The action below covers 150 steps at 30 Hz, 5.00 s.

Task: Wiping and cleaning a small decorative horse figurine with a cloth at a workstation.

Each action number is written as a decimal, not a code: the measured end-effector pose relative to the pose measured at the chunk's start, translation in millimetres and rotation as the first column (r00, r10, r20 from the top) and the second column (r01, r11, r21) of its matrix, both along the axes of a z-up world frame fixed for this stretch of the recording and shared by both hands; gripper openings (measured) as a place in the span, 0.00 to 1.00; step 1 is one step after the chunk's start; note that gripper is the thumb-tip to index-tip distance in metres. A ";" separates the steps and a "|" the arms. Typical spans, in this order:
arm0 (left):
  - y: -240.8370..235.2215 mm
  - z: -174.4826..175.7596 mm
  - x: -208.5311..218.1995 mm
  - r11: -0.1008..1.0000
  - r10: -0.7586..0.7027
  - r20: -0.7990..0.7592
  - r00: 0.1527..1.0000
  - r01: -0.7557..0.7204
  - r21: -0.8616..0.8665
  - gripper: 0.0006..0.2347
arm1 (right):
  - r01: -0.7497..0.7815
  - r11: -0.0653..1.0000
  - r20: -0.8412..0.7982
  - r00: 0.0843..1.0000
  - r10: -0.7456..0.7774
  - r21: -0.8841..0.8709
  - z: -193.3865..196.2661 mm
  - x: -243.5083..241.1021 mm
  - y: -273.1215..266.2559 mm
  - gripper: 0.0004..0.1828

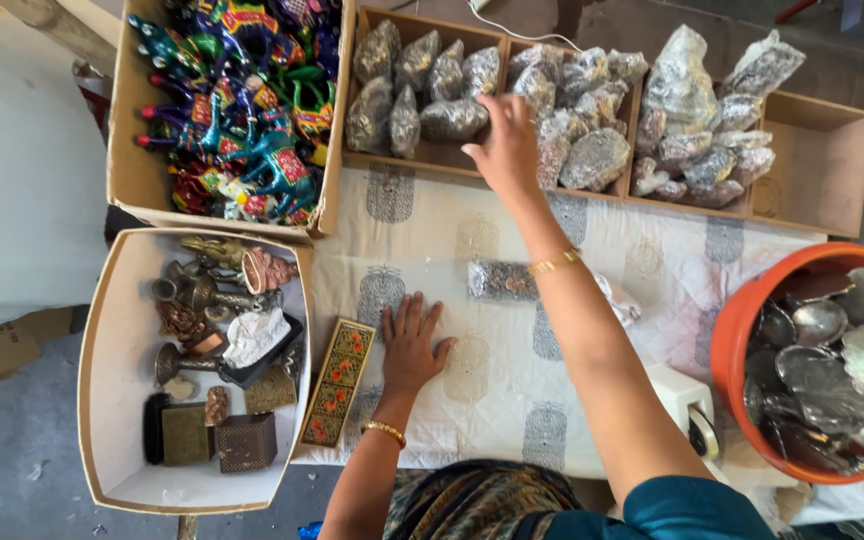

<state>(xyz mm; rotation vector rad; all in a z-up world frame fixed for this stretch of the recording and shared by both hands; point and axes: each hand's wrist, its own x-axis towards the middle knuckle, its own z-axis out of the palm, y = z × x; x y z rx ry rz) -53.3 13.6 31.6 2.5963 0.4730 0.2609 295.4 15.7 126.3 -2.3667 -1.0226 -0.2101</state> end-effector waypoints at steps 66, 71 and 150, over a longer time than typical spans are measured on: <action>-2.4 -4.4 0.5 0.995 0.000 0.054 0.999 -0.006 0.095 0.26 | 0.028 0.935 0.089 0.994 -0.063 0.354 -17.8 -99.8 -70.2 0.29; -2.6 -4.1 -1.0 0.997 0.000 0.091 0.996 -0.006 0.075 0.26 | -0.108 0.992 0.098 0.988 0.115 -0.070 -56.1 -194.6 -167.9 0.27; -102.5 -1.4 -20.2 0.028 0.370 -0.116 0.922 -0.136 -0.990 0.14 | 0.222 0.923 -0.898 0.385 0.212 0.313 -78.4 -242.3 -248.3 0.17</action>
